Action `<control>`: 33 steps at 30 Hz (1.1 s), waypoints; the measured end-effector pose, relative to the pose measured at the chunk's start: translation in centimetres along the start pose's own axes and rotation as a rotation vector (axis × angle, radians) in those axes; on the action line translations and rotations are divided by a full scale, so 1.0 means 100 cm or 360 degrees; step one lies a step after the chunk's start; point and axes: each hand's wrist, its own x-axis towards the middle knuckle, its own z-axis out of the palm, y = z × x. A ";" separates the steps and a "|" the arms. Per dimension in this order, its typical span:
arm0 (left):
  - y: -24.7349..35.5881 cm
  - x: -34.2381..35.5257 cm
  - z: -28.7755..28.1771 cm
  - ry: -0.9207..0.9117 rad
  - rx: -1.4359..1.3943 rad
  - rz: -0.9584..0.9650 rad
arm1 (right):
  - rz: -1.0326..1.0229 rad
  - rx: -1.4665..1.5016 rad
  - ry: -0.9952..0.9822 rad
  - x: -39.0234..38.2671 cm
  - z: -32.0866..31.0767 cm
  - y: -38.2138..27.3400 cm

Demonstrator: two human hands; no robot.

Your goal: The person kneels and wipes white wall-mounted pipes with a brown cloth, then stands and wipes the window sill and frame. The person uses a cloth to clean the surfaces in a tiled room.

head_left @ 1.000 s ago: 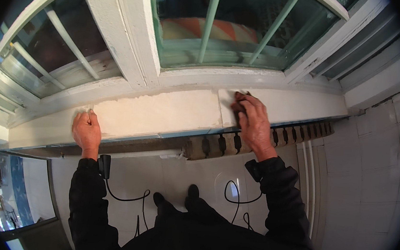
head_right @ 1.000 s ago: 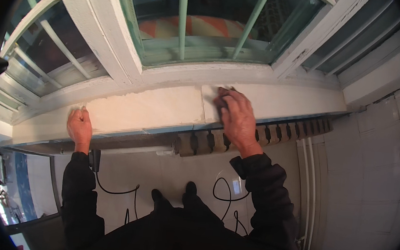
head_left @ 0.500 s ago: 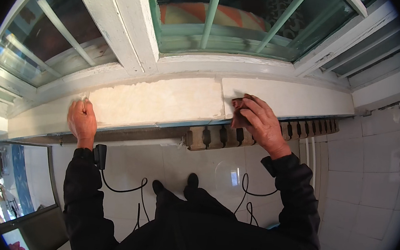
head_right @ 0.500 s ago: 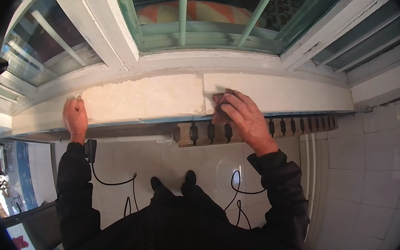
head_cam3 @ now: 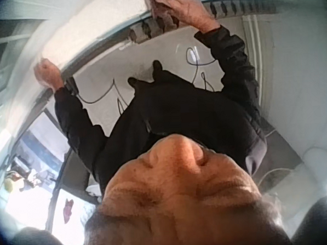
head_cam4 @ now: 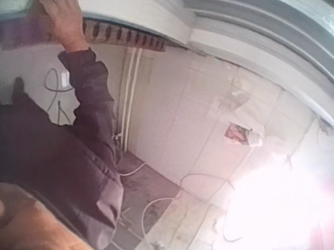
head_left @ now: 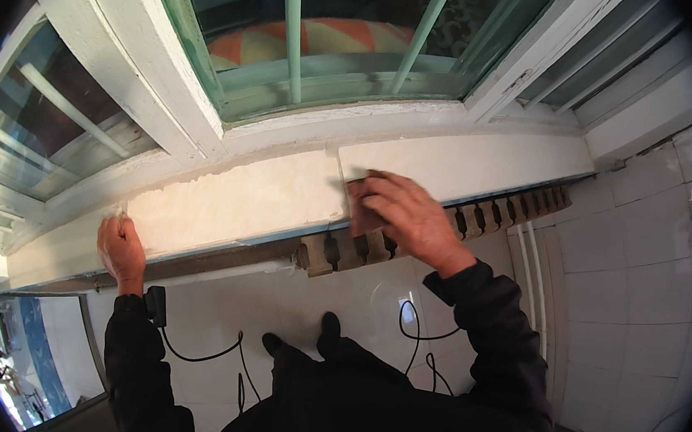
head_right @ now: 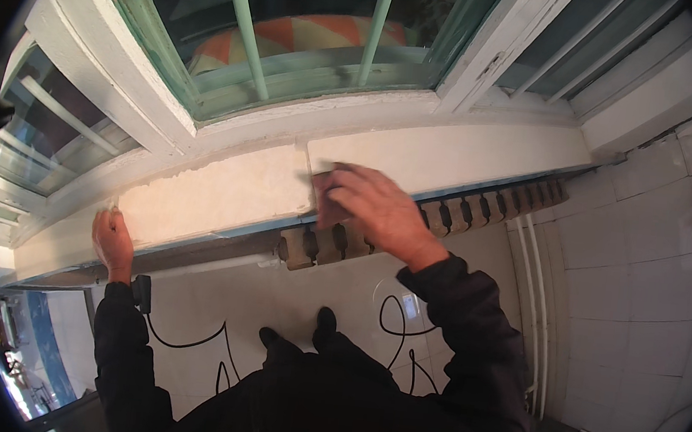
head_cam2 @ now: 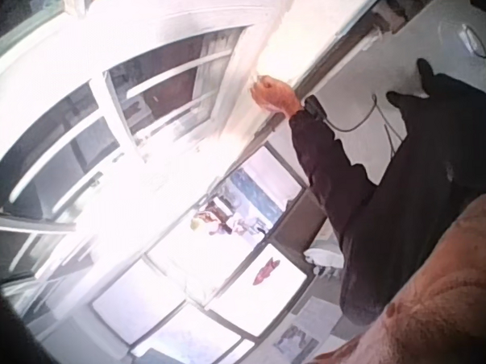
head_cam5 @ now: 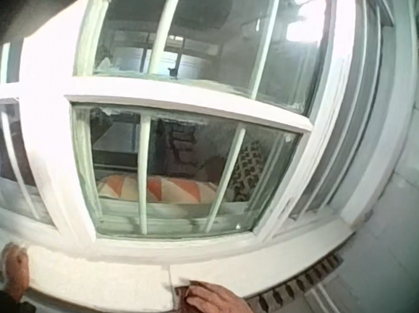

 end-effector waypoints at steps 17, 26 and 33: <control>0.004 -0.001 -0.002 0.0001 -0.0009 -0.0039 | 0.0396 0.0136 0.0235 0.044 0.020 0.001; 0.010 -0.002 -0.005 0.0029 -0.0050 -0.0059 | 0.1020 -0.0199 0.0389 -0.028 -0.035 0.095; 0.018 -0.001 -0.008 0.0075 -0.0092 -0.0072 | 0.0842 -0.0386 0.0605 -0.033 -0.006 0.100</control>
